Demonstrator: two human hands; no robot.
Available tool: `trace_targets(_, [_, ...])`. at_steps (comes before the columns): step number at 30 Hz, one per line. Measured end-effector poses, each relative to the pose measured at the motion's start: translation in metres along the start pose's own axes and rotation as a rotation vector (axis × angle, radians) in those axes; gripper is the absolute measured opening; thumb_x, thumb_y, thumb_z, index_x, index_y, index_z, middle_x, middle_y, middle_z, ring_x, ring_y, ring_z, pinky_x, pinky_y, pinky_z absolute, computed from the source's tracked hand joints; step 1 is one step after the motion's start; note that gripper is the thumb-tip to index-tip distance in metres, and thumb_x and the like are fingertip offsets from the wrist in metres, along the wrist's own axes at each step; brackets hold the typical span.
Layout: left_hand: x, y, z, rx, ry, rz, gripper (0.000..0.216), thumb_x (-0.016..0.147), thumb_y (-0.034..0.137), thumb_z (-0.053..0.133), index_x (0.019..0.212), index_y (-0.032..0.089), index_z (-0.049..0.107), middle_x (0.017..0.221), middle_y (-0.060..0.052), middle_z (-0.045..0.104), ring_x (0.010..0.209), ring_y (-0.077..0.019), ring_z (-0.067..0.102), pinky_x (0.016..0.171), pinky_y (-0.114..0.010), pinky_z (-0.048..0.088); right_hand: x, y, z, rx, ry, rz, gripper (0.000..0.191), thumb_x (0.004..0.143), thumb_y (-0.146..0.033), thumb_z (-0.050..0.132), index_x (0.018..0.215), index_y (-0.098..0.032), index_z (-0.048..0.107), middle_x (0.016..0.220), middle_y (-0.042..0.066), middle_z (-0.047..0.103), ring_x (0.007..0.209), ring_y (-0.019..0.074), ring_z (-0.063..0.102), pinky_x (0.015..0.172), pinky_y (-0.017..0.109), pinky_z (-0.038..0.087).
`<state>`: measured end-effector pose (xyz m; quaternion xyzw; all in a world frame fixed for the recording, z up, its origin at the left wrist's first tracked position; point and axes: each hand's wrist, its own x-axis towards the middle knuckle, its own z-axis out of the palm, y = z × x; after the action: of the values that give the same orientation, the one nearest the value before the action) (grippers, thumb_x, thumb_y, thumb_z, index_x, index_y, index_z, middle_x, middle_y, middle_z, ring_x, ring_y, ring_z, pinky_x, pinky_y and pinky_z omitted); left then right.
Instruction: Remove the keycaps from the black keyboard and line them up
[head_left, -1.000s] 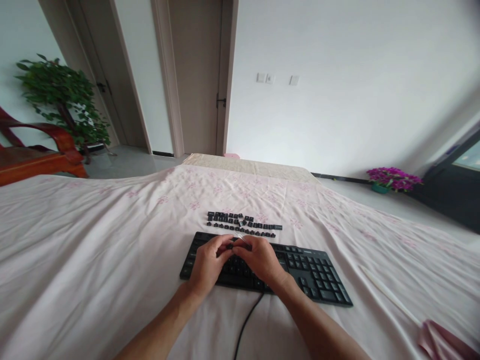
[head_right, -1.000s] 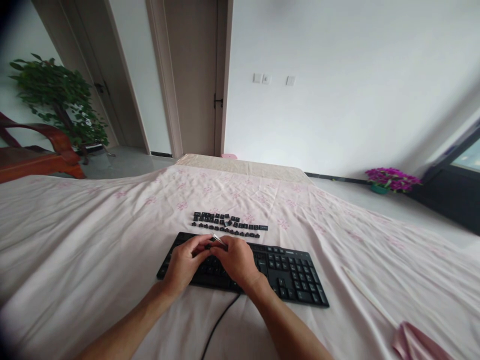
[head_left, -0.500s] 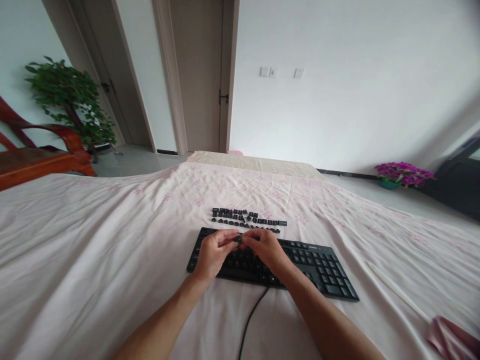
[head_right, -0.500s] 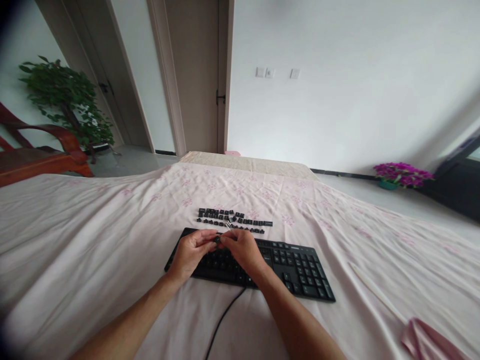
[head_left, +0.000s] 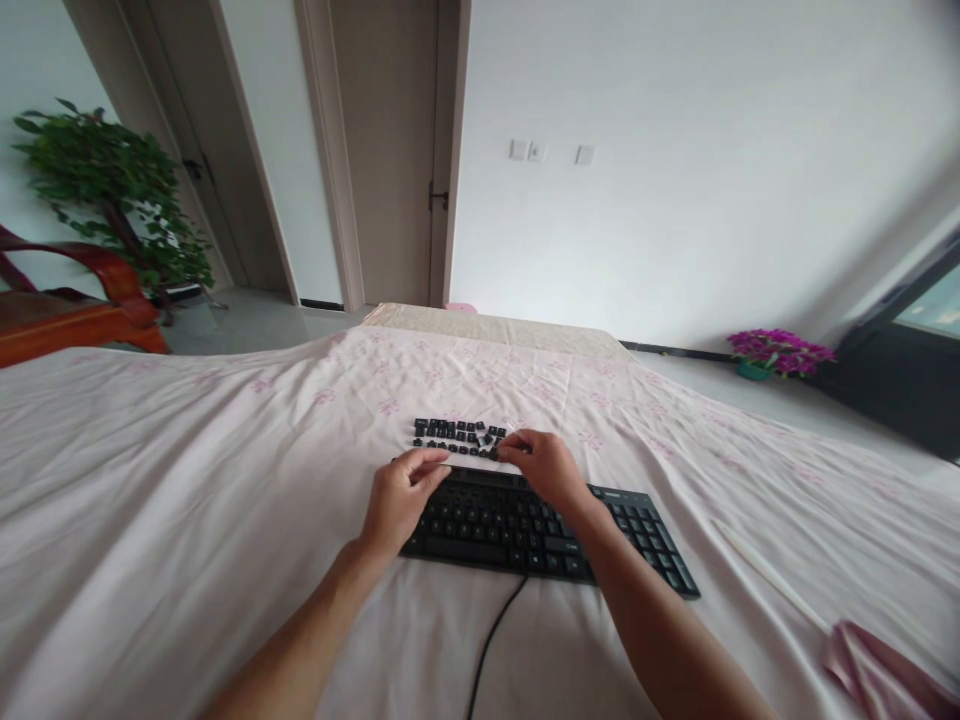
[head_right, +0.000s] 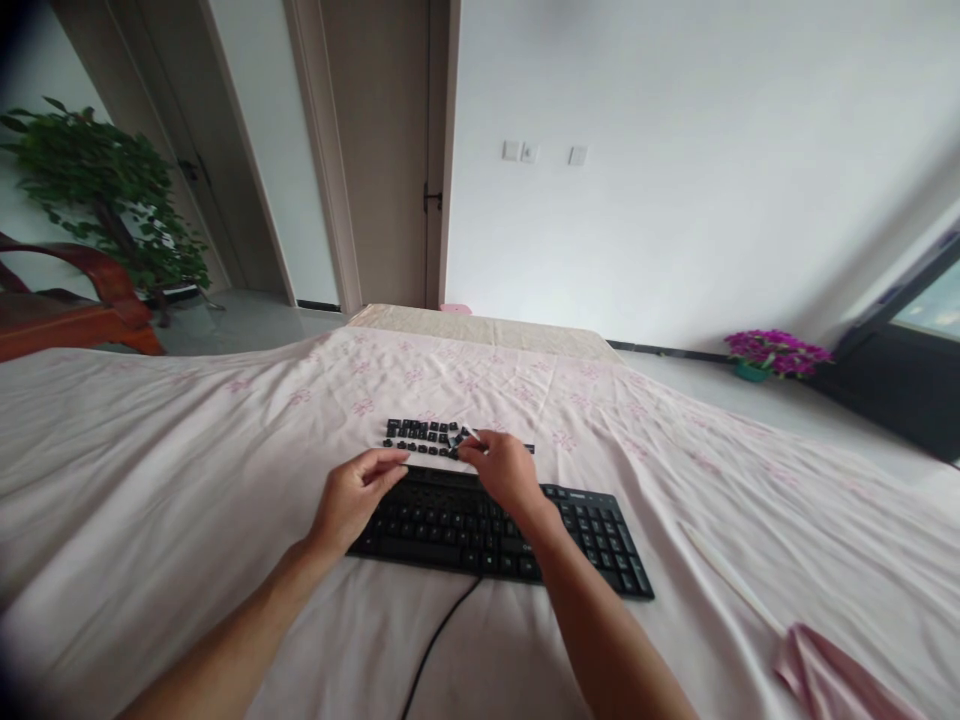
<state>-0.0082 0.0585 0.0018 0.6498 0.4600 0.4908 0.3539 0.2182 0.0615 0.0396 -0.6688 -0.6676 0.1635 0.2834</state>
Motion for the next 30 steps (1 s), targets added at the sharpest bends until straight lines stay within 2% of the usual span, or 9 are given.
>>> trace_targets(3, [0.013,-0.020,-0.024,0.170,0.120,0.040,0.024,0.080,0.036,0.058,0.094,0.023,0.071,0.095,-0.003,0.072,0.088,-0.0194,0.066,0.085,-0.031,0.051,0.032,0.020,-0.017,-0.277,0.067,0.123,0.021,0.079,-0.040,0.058,0.086,-0.027,0.073,0.077,0.002,0.070,0.075,0.0193,0.062,0.061,0.026,0.036])
trace_targets(5, [0.019,-0.037,-0.038,0.194,0.174,-0.042,0.027,0.081,0.039,0.056,0.095,0.021,0.071,0.098,-0.004,0.072,0.091,-0.0202,0.066,0.086,-0.032,0.050,0.051,0.032,-0.019,-0.377,0.042,0.153,0.021,0.080,-0.040,0.057,0.087,-0.029,0.073,0.082,0.002,0.070,0.079,0.0198,0.062,0.062,0.026,0.036])
trace_targets(8, [0.023,-0.060,-0.047,0.070,0.174,-0.152,0.036,0.082,0.043,0.053,0.100,0.016,0.068,0.103,-0.008,0.071,0.095,-0.0214,0.066,0.086,-0.031,0.050,0.069,0.042,-0.013,-0.471,-0.014,0.157,0.020,0.080,-0.038,0.058,0.089,-0.029,0.073,0.087,0.003,0.071,0.084,0.0202,0.063,0.063,0.026,0.037])
trace_targets(10, [0.024,-0.068,-0.048,0.053,0.148,-0.177,0.038,0.082,0.044,0.052,0.102,0.016,0.067,0.103,-0.008,0.071,0.094,-0.0213,0.066,0.084,-0.031,0.050,0.075,0.045,-0.006,-0.499,-0.047,0.156,0.021,0.080,-0.038,0.058,0.091,-0.029,0.073,0.089,0.003,0.071,0.085,0.0198,0.063,0.065,0.025,0.038])
trace_targets(16, [0.024,-0.067,-0.043,0.195,0.135,-0.164,0.034,0.081,0.045,0.052,0.096,0.021,0.070,0.100,-0.005,0.073,0.092,-0.0217,0.066,0.080,-0.028,0.050,0.080,0.047,0.007,-0.524,-0.081,0.157,0.022,0.079,-0.038,0.059,0.093,-0.029,0.073,0.093,0.003,0.071,0.088,0.0195,0.063,0.068,0.026,0.040])
trace_targets(23, [0.024,-0.062,-0.043,0.275,0.120,-0.166,0.032,0.082,0.044,0.050,0.095,0.024,0.071,0.098,-0.003,0.073,0.090,-0.0217,0.066,0.077,-0.028,0.049,0.079,0.046,0.005,-0.522,-0.060,0.158,0.024,0.082,-0.041,0.055,0.094,-0.030,0.074,0.093,0.004,0.071,0.088,0.0205,0.063,0.069,0.027,0.040])
trace_targets(26, [0.023,-0.062,-0.044,0.284,0.117,-0.165,0.031,0.082,0.044,0.049,0.095,0.025,0.070,0.099,-0.002,0.073,0.091,-0.0215,0.065,0.078,-0.028,0.048,0.077,0.039,0.003,-0.512,-0.023,0.095,0.025,0.083,-0.041,0.054,0.097,-0.032,0.073,0.095,0.003,0.071,0.090,0.0209,0.063,0.070,0.027,0.039])
trace_targets(30, [0.024,-0.062,-0.044,0.302,0.109,-0.158,0.031,0.083,0.043,0.048,0.095,0.026,0.071,0.099,-0.002,0.073,0.090,-0.0214,0.066,0.077,-0.029,0.048,0.074,0.023,0.007,-0.498,-0.052,-0.012,0.024,0.084,-0.038,0.054,0.098,-0.030,0.072,0.100,0.002,0.070,0.095,0.0196,0.062,0.070,0.024,0.038])
